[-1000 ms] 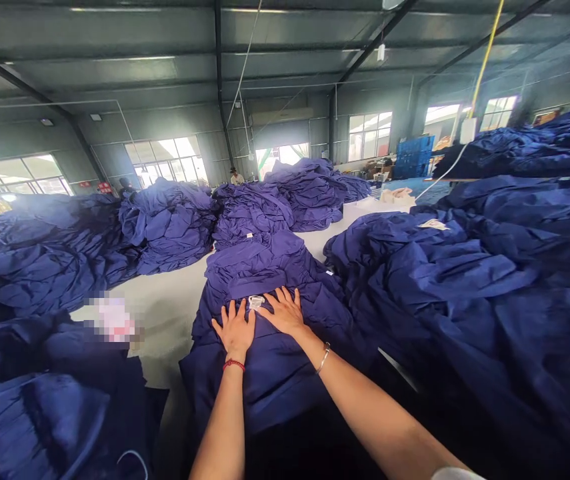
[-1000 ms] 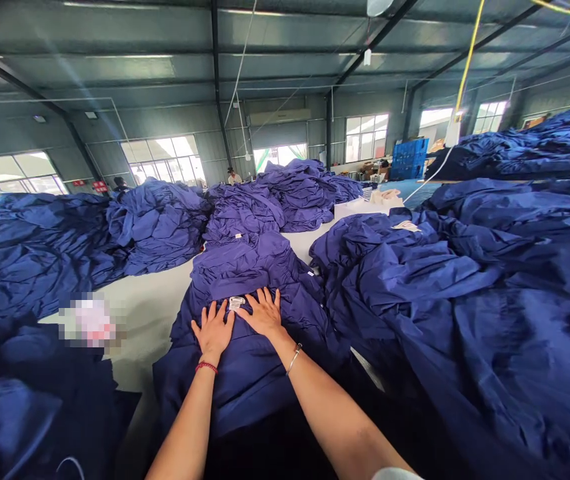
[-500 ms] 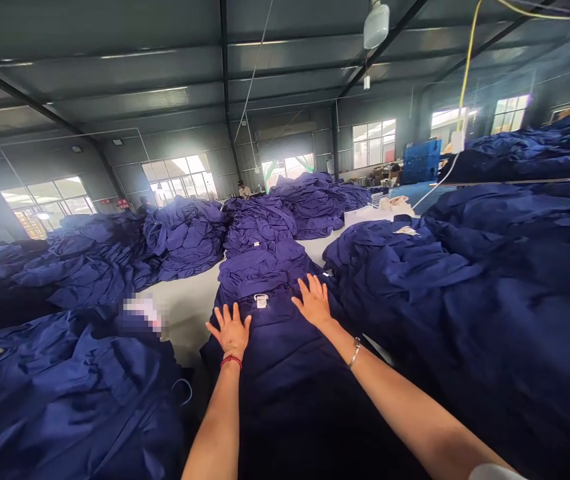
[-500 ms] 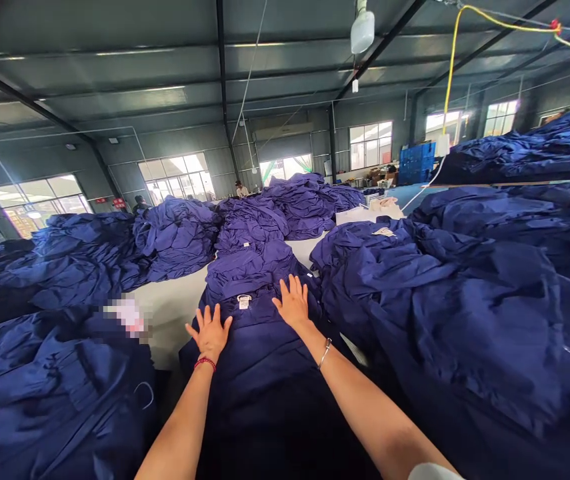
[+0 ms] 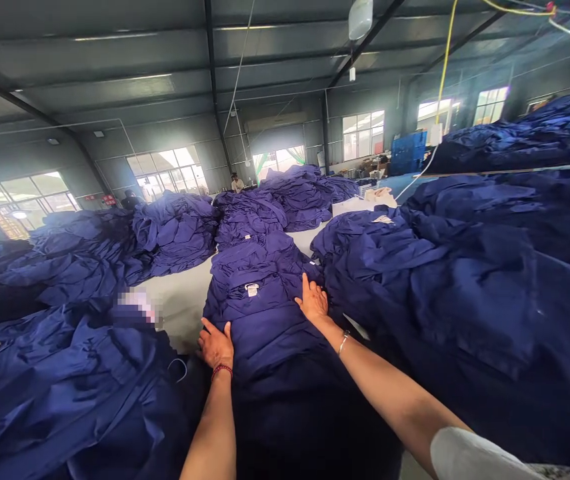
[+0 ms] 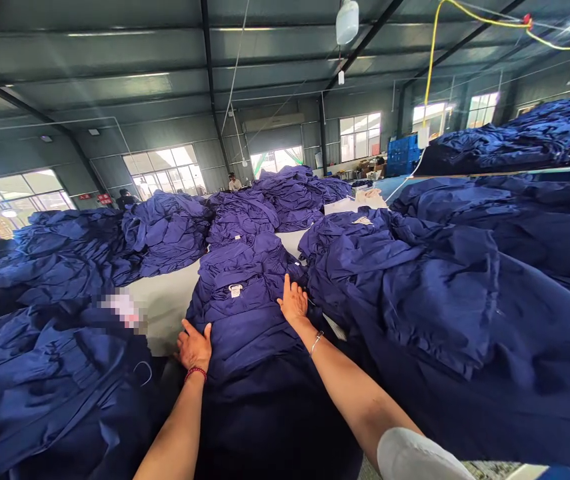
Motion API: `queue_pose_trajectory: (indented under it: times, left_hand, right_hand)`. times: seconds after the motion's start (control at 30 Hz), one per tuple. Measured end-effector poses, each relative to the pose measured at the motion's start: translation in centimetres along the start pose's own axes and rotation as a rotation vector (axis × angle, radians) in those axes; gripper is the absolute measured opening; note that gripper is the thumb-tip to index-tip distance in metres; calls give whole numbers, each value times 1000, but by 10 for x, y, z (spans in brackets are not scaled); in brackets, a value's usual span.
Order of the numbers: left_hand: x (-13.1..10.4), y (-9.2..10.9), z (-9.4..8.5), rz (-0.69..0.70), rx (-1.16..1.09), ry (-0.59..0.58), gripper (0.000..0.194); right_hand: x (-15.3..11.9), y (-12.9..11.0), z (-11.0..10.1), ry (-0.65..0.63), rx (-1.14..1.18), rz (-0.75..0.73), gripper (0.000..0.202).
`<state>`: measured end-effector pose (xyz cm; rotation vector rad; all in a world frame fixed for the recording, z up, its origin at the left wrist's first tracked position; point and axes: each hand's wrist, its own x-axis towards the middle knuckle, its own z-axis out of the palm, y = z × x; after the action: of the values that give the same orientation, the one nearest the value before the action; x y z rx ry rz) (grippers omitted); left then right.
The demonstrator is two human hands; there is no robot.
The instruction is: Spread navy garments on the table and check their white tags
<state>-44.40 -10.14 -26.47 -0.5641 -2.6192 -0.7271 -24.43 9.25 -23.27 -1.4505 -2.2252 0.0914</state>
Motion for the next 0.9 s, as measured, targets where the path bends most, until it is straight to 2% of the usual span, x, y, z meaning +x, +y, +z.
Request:
queue_pose_trajectory:
  times: [0.07, 0.17, 0.23, 0.33, 0.43, 0.5, 0.57, 0.67, 0.73, 0.8, 0.9]
  left_hand:
    - [2, 3, -2, 38, 5, -19, 70]
    - [10, 11, -6, 87, -20, -156, 49]
    - [17, 19, -9, 100, -38, -195, 43]
    - [28, 34, -12, 138, -84, -121, 42]
    - [38, 48, -11, 200, -126, -29, 41]
    - [43, 54, -5, 198, -159, 13, 47]
    - [48, 58, 4, 196, -199, 3, 62]
    - [58, 62, 22, 234, -216, -148, 84]
    - [65, 64, 33, 251, -191, -282, 90]
    - [73, 65, 42, 267, -161, -380, 88]
    - [82, 65, 50, 297, -136, -456, 79]
  right_hand:
    - [1, -4, 0, -22, 15, -57, 74]
    - [2, -10, -2, -39, 64, -130, 56]
    - [5, -15, -3, -22, 95, -166, 42]
    - [11, -24, -1, 41, 135, -217, 28]
    - [20, -35, 3, 99, 201, -218, 25]
    - [26, -42, 6, 88, 248, -194, 30]
    - [30, -49, 9, 30, 272, -178, 44]
    - [35, -59, 11, -114, 255, -167, 79]
    - [39, -64, 13, -204, 218, -160, 93]
    - [44, -67, 15, -265, 181, -149, 97]
    - [51, -69, 16, -325, 158, -146, 95]
